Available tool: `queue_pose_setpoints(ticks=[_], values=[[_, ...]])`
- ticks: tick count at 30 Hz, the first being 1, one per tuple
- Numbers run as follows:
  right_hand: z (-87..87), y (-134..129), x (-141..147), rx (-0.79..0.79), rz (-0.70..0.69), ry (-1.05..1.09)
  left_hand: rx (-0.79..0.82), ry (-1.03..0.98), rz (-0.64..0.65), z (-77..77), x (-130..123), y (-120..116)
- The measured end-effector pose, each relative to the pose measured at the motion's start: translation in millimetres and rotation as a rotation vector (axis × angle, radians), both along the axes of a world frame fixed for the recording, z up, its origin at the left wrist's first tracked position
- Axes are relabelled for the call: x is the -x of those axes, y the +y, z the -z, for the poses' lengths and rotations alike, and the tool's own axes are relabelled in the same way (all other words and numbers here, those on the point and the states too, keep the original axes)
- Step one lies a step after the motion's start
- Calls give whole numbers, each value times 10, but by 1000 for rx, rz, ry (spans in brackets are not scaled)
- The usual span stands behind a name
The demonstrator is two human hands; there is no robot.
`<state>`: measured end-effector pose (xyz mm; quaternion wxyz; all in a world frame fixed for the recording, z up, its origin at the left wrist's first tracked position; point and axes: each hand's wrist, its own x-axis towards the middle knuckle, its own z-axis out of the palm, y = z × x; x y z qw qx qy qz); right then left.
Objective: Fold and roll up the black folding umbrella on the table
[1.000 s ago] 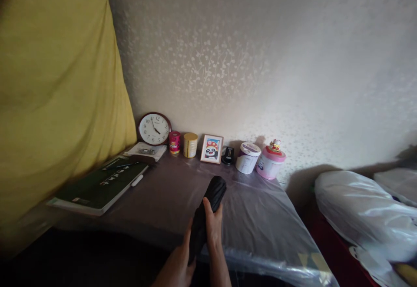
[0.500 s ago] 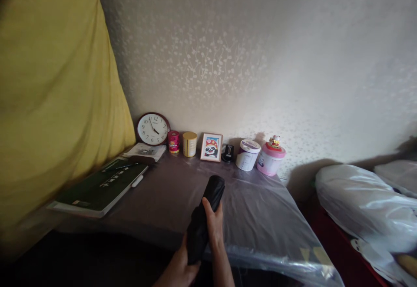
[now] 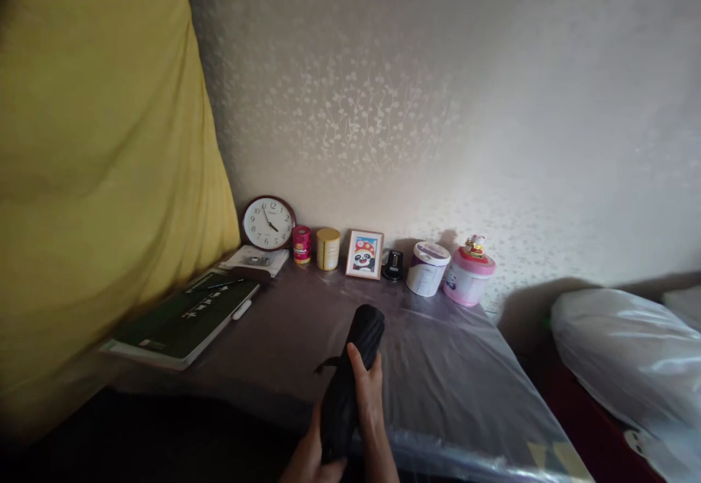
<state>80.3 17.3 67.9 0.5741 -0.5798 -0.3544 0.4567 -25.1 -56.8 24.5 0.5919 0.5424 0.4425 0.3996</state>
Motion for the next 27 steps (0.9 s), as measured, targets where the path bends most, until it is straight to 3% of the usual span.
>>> queue_pose_setpoints(ticks=[3,5,8,10,12,16,19,22,24,27], values=[[36,-2,27,-4,39,-36,-142,160,-101,65,6,14],[66,6,28,31,3,22,-131,113,-57,-6,39,6],[93,29,20,77,-68,152,116,-64,95,-153,69,-8],[95,37,27,47,-87,179,215,-62,136,-172,56,-5],[94,33,48,-5,-70,142,147,83,85,-107,28,4],[106,5,87,-35,9,37,-193,425,-95,51,29,13],[104,-15,82,5,-24,98,-184,304,-44,-23,92,-8],[88,-23,66,45,-78,175,107,-4,131,-181,134,-28],[94,-11,62,36,-84,155,175,-42,136,-215,126,-12],[148,40,55,-17,-47,31,-35,136,-25,-110,98,71]])
